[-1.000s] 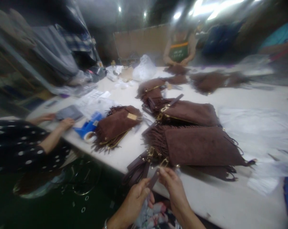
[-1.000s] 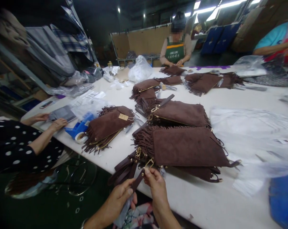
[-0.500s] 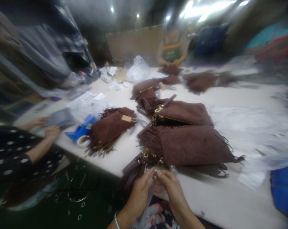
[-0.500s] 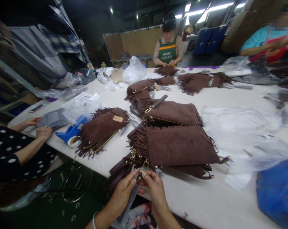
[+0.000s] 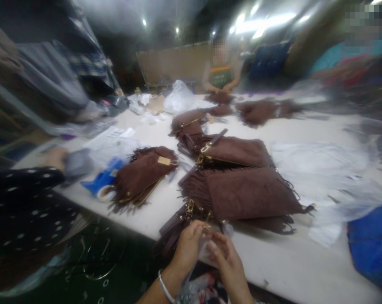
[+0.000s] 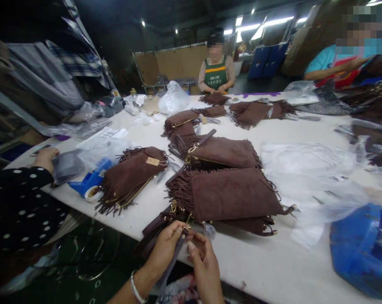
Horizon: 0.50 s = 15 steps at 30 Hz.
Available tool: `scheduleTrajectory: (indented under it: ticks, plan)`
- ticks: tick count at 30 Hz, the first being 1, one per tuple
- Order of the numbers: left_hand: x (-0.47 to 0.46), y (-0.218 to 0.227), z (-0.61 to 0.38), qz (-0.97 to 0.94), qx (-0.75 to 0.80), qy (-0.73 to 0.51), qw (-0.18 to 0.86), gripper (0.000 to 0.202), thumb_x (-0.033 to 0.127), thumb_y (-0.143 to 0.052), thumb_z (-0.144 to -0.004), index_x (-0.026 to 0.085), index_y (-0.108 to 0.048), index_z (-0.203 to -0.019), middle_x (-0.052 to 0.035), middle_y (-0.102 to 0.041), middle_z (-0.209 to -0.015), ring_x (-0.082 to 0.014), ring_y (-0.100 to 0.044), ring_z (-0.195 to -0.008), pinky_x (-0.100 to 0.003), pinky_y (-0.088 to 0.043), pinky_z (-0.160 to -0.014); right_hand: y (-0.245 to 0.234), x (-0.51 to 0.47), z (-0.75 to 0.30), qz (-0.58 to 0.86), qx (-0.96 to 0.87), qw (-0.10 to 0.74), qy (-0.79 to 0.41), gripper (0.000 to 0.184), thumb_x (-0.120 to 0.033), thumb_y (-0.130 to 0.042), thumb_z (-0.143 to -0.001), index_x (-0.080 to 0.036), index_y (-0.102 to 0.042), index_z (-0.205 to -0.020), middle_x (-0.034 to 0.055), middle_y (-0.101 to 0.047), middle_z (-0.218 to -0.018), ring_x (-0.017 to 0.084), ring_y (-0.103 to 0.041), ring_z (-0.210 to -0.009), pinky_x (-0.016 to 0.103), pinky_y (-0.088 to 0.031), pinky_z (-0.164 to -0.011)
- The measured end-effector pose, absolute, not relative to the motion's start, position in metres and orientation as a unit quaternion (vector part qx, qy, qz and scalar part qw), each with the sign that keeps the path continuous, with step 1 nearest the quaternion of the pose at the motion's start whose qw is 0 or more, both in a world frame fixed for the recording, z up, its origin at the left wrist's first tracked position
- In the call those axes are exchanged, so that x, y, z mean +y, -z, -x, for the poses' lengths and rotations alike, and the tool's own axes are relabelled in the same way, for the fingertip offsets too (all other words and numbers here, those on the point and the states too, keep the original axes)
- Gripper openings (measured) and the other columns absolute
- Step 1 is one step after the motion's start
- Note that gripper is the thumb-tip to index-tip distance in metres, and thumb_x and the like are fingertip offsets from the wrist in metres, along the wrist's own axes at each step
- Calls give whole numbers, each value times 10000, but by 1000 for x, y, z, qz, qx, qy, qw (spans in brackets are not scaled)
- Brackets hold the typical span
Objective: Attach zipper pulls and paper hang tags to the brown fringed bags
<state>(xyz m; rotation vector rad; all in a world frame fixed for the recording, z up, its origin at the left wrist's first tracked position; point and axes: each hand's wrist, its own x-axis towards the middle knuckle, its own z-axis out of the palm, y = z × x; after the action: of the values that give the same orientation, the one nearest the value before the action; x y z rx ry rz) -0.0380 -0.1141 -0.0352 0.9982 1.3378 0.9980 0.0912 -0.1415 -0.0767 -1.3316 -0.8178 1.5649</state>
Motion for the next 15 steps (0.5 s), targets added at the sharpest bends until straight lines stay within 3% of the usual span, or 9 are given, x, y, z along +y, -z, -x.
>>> scheduleTrajectory:
  ticks: [4, 8, 11, 15]
  plan:
    - [-114, 34, 36, -373, 560, -406, 618, 309, 449, -512, -875, 163, -611, -935, -74, -671, -939, -188, -615, -796, -261, -457, -665, 94, -151, -83, 515, -280, 420, -693, 497, -581, -703, -717, -184, -635, -1007, 61, -706, -830, 201, -659, -735, 258, -469, -585]
    - [-115, 36, 36, -345, 545, -406, 648, 322, 473, -529, -865, 163, -596, -919, -68, -667, -923, -159, -601, -713, -250, -450, -627, 94, -142, -80, 477, -263, 427, -722, 491, -577, -771, -639, -163, -639, -867, -20, -602, -589, 106, -534, -522, 200, -374, -500]
    - [-114, 38, 39, -333, 536, -413, 657, 322, 482, -550, -855, 166, -583, -906, -55, -657, -911, -129, -574, -658, -243, -452, -624, 85, -137, -81, 481, -283, 427, -712, 446, -568, -774, -635, -164, -613, -734, -39, -545, -526, 87, -472, -488, 197, -344, -490]
    - [-113, 39, 42, -324, 529, -415, 666, 335, 493, -577, -838, 163, -576, -893, -44, -636, -886, -116, -561, -648, -233, -457, -615, 79, -137, -83, 476, -328, 425, -696, 426, -578, -722, -688, -172, -595, -703, -35, -543, -542, 96, -462, -510, 209, -353, -511]
